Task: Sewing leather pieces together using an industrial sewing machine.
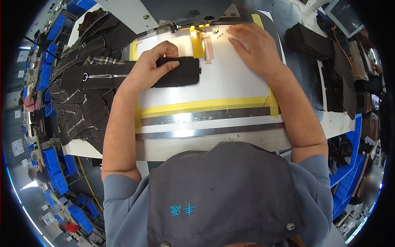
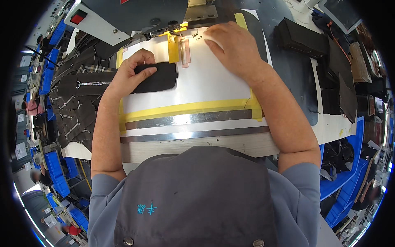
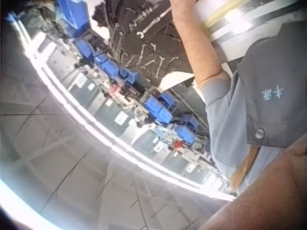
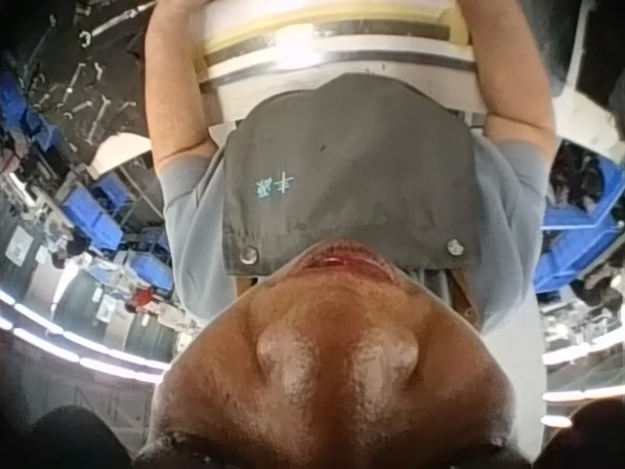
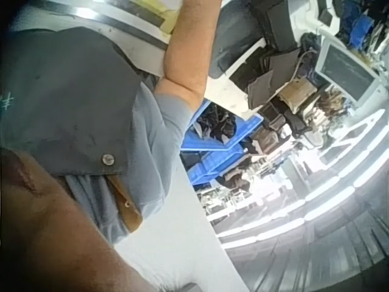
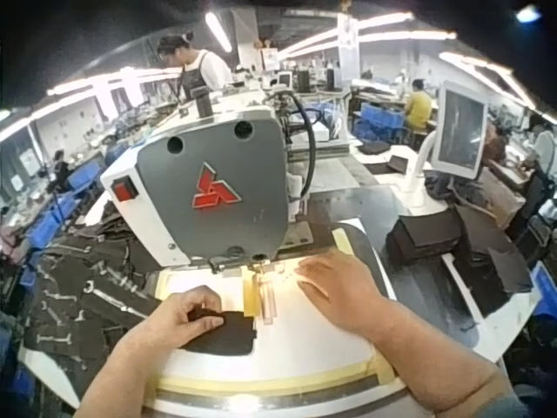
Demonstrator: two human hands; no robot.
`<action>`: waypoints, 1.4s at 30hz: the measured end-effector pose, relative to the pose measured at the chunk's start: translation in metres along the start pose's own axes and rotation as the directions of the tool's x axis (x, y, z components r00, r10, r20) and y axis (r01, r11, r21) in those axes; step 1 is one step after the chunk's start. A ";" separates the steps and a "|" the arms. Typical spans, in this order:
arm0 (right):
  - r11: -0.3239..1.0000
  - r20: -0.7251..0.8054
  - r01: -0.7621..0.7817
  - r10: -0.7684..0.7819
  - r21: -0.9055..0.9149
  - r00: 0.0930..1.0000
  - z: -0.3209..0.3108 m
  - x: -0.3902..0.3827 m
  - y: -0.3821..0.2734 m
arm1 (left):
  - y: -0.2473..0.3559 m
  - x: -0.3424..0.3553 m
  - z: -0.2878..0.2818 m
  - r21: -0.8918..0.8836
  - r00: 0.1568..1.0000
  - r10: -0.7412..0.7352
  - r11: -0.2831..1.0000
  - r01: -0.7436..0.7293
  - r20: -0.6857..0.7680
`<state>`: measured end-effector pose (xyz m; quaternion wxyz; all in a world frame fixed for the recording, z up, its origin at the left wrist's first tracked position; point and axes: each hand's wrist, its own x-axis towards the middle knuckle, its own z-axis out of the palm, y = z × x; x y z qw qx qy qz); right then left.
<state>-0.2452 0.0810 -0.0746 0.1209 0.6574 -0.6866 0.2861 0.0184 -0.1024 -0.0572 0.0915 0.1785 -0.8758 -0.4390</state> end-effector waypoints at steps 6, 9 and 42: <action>0.917 0.052 0.190 -0.221 0.352 0.974 0.007 0.000 -0.019 | -0.005 0.033 0.005 0.198 0.988 0.074 0.979 -0.046 -0.135; 0.932 0.061 0.206 -0.234 0.299 0.970 0.014 0.003 -0.018 | -0.007 0.042 0.006 0.254 0.984 0.070 0.967 -0.027 -0.161; 0.990 0.093 0.031 -0.043 0.135 0.995 0.027 0.008 -0.024 | -0.008 0.024 0.031 0.463 0.938 0.184 0.886 -0.029 -0.295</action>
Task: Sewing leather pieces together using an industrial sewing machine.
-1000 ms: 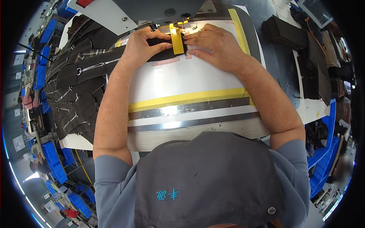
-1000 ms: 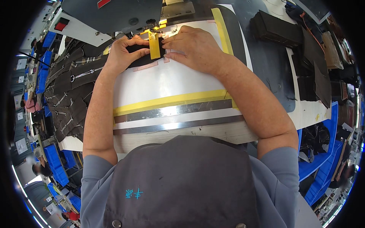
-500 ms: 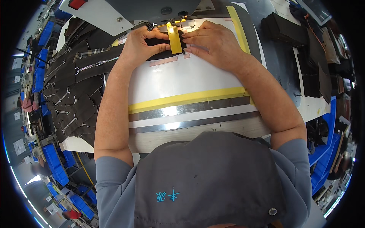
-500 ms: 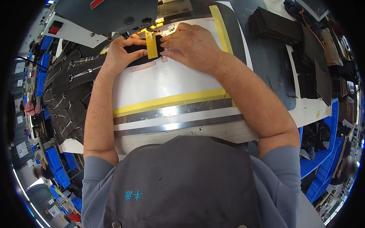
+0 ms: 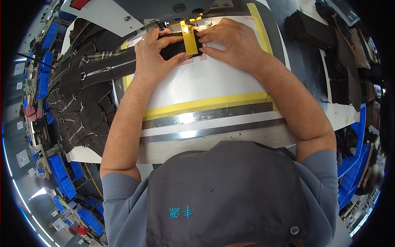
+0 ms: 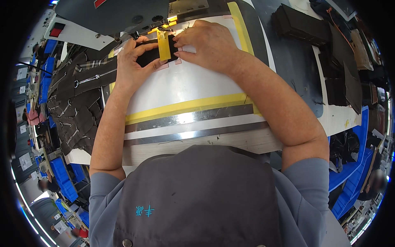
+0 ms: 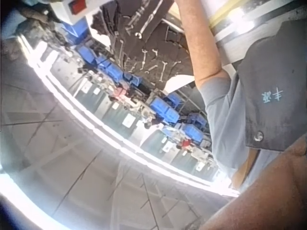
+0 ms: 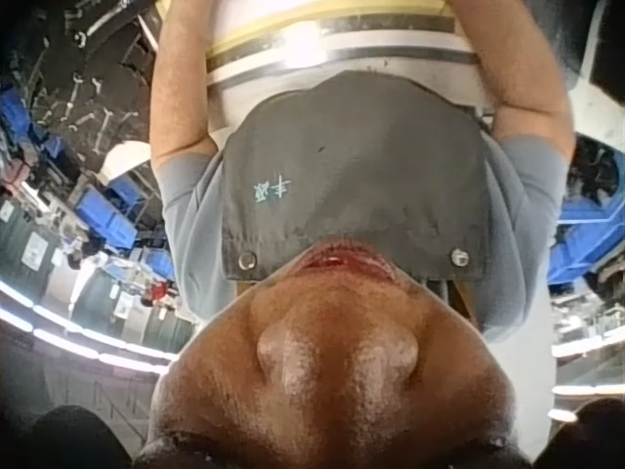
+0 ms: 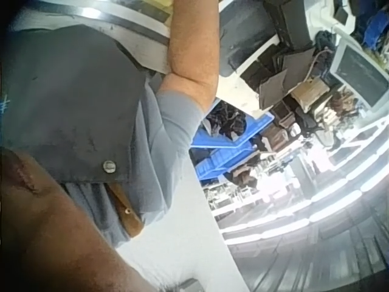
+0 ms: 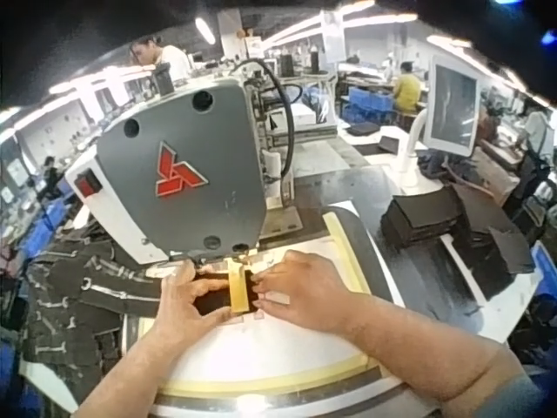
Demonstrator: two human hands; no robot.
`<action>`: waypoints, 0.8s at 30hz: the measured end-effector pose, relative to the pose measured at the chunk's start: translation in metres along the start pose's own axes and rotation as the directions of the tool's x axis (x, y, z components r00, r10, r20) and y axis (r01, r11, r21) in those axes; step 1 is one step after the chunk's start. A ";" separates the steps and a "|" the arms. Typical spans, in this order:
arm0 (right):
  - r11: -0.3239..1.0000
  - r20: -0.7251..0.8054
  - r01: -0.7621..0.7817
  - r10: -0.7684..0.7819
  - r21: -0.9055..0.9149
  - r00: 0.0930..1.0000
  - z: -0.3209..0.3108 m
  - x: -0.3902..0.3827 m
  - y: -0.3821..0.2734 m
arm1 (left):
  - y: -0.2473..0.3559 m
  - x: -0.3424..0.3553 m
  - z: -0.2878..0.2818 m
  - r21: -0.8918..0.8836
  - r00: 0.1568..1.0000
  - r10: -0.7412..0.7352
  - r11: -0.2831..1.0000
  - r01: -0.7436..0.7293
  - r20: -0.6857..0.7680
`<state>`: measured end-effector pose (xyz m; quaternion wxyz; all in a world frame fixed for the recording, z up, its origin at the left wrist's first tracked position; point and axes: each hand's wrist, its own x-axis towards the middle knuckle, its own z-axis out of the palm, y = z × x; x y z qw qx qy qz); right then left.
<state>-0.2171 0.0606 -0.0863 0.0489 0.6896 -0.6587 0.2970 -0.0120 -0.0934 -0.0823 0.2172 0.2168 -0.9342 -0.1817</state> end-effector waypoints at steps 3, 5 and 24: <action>0.999 -0.035 0.032 -0.032 0.006 0.999 0.002 -0.001 0.002 | 0.009 -0.004 -0.003 0.245 0.988 0.155 0.959 -0.143 -0.030; 0.997 -0.080 0.080 -0.080 -0.005 0.994 0.003 -0.001 0.001 | 0.011 -0.006 -0.004 0.258 0.986 0.167 0.954 -0.156 -0.022; 0.976 -0.093 0.173 -0.186 -0.131 0.978 0.002 -0.001 -0.003 | 0.008 0.003 -0.006 0.104 0.979 0.161 0.979 -0.174 0.125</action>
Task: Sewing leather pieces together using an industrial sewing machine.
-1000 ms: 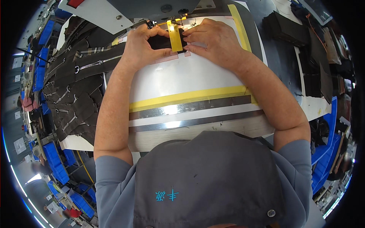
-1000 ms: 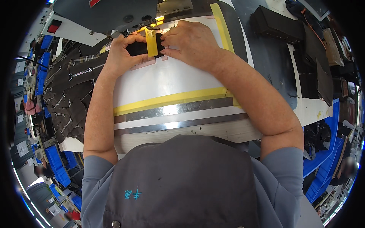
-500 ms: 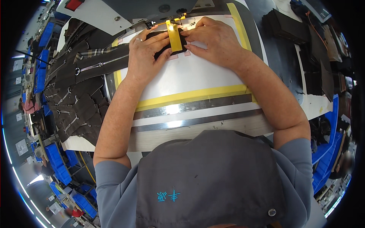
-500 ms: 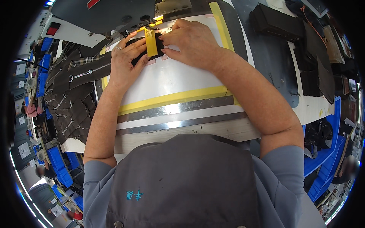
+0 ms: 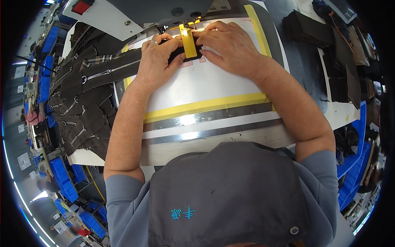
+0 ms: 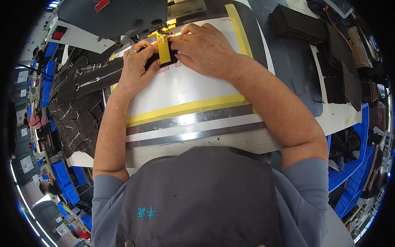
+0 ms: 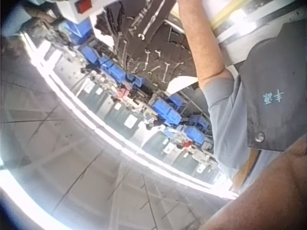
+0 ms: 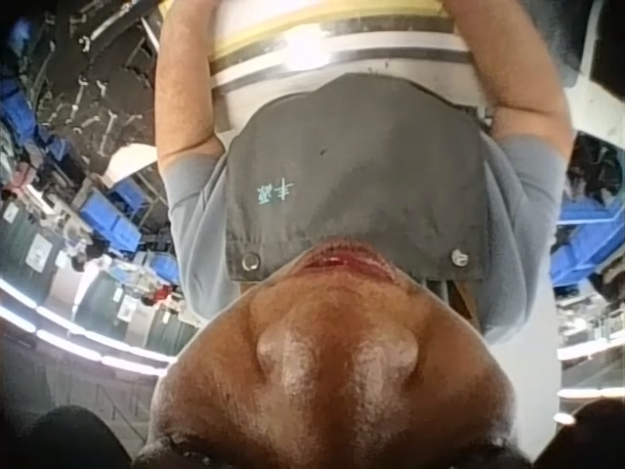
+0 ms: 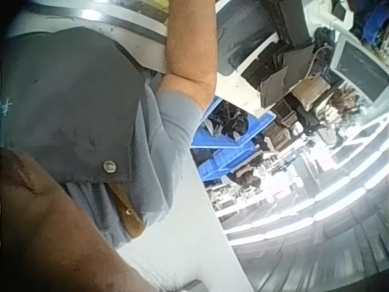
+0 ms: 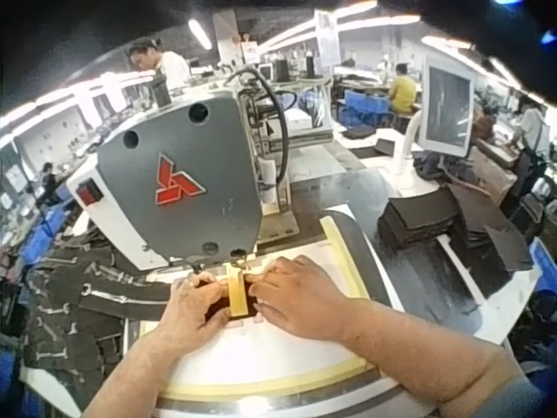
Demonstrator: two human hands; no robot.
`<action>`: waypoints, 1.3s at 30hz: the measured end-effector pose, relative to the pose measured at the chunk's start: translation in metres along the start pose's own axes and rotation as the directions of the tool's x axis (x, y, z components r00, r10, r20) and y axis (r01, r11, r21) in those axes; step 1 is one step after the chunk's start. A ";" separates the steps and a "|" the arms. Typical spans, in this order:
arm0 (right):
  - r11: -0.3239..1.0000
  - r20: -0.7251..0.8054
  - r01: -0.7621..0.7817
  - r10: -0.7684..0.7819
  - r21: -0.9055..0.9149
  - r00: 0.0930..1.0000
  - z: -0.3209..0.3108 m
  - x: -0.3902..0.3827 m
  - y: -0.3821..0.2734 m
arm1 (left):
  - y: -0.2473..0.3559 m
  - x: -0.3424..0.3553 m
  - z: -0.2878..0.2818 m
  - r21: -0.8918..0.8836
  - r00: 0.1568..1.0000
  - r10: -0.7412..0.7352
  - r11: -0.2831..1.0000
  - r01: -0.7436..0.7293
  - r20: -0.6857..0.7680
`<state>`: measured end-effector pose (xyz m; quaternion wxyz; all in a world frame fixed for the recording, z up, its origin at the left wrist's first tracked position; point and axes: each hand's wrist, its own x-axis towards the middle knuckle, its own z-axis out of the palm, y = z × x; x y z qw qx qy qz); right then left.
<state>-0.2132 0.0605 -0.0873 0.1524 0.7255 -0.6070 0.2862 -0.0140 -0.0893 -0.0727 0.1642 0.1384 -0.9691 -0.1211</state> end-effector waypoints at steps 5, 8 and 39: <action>0.998 0.173 -0.057 0.058 -0.011 0.983 -0.003 0.002 -0.006 | -0.004 -0.001 0.002 -0.007 1.000 0.011 1.000 -0.011 -0.029; 0.998 0.118 -0.038 0.043 -0.044 0.992 -0.002 -0.002 -0.004 | -0.001 -0.001 0.003 -0.017 0.998 0.001 1.000 -0.002 -0.056; 1.000 0.054 0.005 -0.005 -0.016 0.999 -0.006 -0.010 0.004 | -0.007 -0.010 -0.004 -0.254 0.992 -0.092 0.965 0.067 -0.086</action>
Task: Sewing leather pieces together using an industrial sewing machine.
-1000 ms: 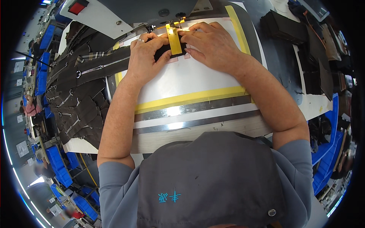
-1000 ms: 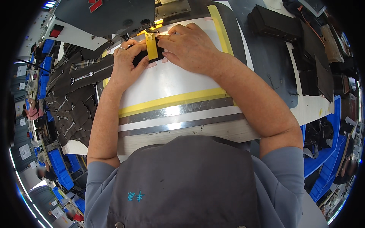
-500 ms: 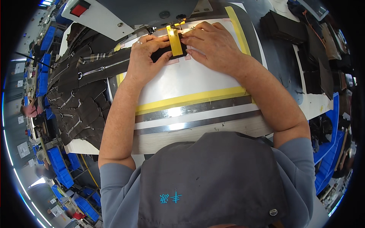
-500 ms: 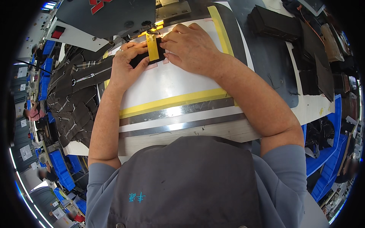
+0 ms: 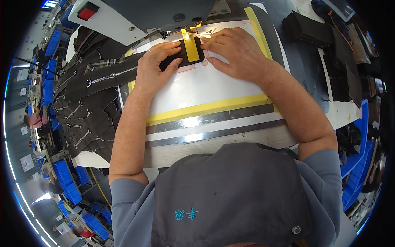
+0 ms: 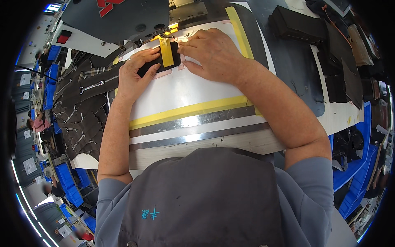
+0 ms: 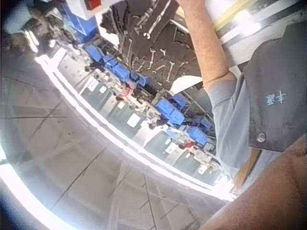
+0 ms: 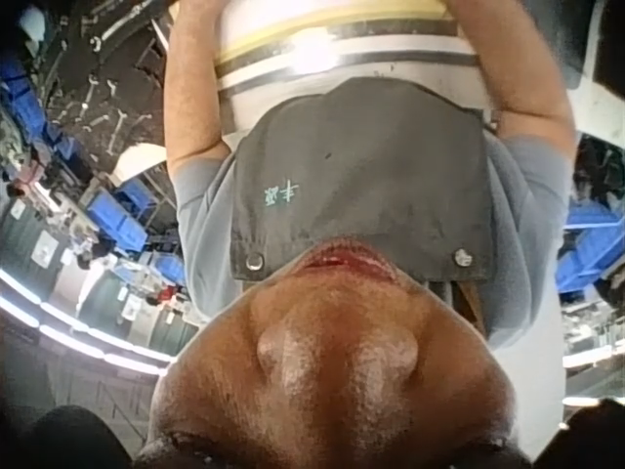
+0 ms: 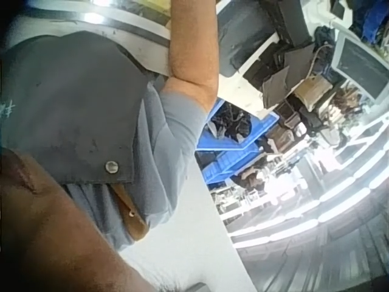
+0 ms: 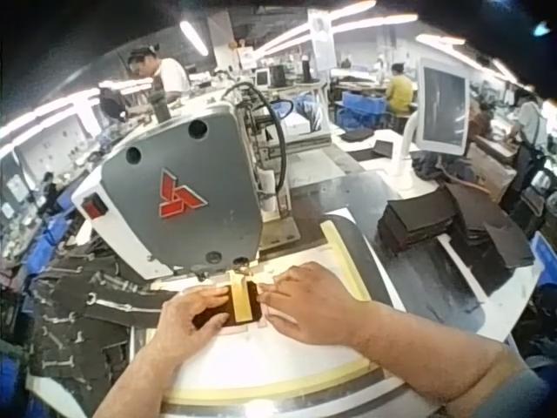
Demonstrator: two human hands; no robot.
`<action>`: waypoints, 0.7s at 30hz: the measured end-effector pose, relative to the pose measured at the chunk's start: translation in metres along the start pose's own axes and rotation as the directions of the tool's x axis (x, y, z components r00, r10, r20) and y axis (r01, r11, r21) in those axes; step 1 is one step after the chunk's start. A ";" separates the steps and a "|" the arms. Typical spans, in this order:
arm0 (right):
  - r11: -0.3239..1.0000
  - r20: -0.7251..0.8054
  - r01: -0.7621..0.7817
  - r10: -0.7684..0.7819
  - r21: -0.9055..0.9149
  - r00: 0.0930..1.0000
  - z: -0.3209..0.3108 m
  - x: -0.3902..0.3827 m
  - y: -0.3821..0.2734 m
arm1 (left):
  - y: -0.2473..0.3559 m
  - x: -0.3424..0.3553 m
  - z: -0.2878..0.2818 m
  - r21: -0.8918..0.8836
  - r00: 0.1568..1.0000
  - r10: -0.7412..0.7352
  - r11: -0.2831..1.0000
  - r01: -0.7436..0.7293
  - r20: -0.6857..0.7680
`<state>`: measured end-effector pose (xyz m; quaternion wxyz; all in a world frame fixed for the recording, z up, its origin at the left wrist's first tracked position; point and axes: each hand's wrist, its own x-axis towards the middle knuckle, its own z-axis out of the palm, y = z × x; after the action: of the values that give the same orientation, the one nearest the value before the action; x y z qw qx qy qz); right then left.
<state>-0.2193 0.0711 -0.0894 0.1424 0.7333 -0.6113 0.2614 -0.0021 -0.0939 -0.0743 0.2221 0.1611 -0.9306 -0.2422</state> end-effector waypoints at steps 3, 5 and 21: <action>1.000 -0.052 0.028 -0.028 0.004 0.998 0.000 0.001 0.000 | 0.001 -0.002 0.000 -0.005 1.000 -0.012 1.000 0.012 -0.018; 1.000 -0.046 0.017 -0.016 0.017 0.999 0.000 0.002 -0.001 | 0.000 -0.002 0.000 0.006 1.000 -0.002 1.000 0.002 -0.025; 1.000 -0.039 0.005 -0.005 0.017 0.999 0.001 0.002 -0.001 | 0.003 -0.001 -0.001 0.073 0.999 0.026 0.997 -0.024 -0.037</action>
<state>-0.2180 0.0690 -0.0890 0.1484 0.7308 -0.6043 0.2805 -0.0012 -0.0911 -0.0720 0.2367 0.1620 -0.9364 -0.2024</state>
